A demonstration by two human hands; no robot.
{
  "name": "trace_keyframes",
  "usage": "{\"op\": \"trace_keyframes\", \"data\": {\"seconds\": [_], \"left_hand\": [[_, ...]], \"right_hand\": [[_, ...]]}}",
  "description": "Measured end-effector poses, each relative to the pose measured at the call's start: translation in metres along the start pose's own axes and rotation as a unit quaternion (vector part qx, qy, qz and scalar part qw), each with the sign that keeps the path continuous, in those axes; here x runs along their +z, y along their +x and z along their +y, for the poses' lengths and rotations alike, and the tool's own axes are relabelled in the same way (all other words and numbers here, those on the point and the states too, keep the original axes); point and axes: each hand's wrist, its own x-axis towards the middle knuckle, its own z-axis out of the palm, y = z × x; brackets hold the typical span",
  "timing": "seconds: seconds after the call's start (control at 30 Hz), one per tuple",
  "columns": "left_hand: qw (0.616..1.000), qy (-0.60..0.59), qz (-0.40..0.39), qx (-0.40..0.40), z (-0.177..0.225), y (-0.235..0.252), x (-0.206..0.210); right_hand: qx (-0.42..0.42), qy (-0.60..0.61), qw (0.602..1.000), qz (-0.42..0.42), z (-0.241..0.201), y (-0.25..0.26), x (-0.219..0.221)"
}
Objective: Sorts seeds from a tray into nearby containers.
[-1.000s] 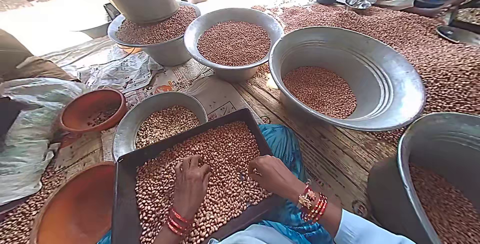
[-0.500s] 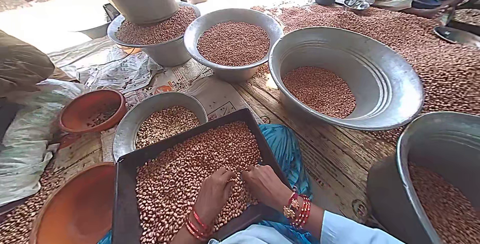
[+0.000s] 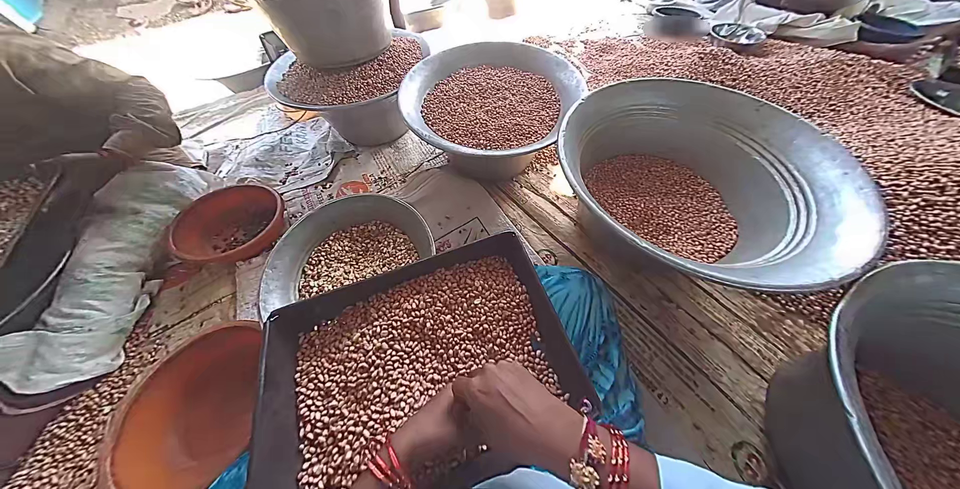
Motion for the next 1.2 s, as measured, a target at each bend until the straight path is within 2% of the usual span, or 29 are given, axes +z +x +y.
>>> {"op": "trace_keyframes", "data": {"seconds": [0.07,0.13,0.2,0.23,0.27,0.33,0.37,0.4,0.43,0.57,0.67,0.83,1.0,1.1,1.13,1.2], "left_hand": [[1.000,0.005,-0.001,-0.014,0.003,-0.001,-0.007],[0.995,0.063,0.031,-0.073,0.015,0.000,-0.028],[0.977,0.159,0.129,-0.061,0.035,-0.007,-0.056],[0.950,0.230,0.208,-0.036,0.049,-0.012,-0.070],[0.903,0.311,0.295,0.000,0.061,-0.017,-0.082],[0.772,0.449,0.438,0.103,0.071,-0.016,-0.106],[0.724,0.482,0.473,0.145,0.073,-0.011,-0.114],[0.695,0.501,0.486,0.172,0.073,-0.004,-0.116],[0.690,0.508,0.482,0.185,0.071,0.005,-0.112],[0.719,0.524,0.420,0.179,0.050,0.043,-0.083],[0.704,0.558,0.406,0.167,0.039,0.060,-0.078],[0.703,0.594,0.370,0.126,0.035,0.067,-0.075],[0.720,0.594,0.345,0.097,0.033,0.063,-0.075],[0.715,0.603,0.339,0.099,0.030,0.062,-0.075],[0.720,0.597,0.339,0.102,0.029,0.061,-0.076],[0.758,0.544,0.344,0.106,0.029,0.058,-0.079]], "right_hand": [[-0.016,0.006,1.000,0.013,0.000,0.004,-0.006],[0.019,-0.007,0.999,0.026,0.007,0.009,-0.017],[0.076,-0.035,0.996,0.044,0.020,0.015,-0.029],[0.104,-0.044,0.992,0.056,0.028,0.018,-0.035],[0.126,-0.052,0.988,0.067,0.035,0.020,-0.040],[0.152,-0.060,0.982,0.092,0.048,0.024,-0.046],[0.158,-0.060,0.980,0.105,0.054,0.027,-0.048],[0.162,-0.057,0.978,0.114,0.059,0.030,-0.049],[0.167,-0.054,0.977,0.118,0.062,0.033,-0.050],[0.176,-0.043,0.976,0.122,0.070,0.042,-0.050],[0.169,-0.033,0.977,0.129,0.073,0.048,-0.046],[0.146,-0.027,0.979,0.138,0.079,0.059,-0.034],[0.150,-0.045,0.979,0.132,0.079,0.066,-0.025],[0.140,-0.042,0.980,0.131,0.082,0.065,-0.022],[0.134,-0.033,0.982,0.131,0.084,0.065,-0.022],[0.120,0.010,0.983,0.141,0.089,0.061,-0.026]]}}
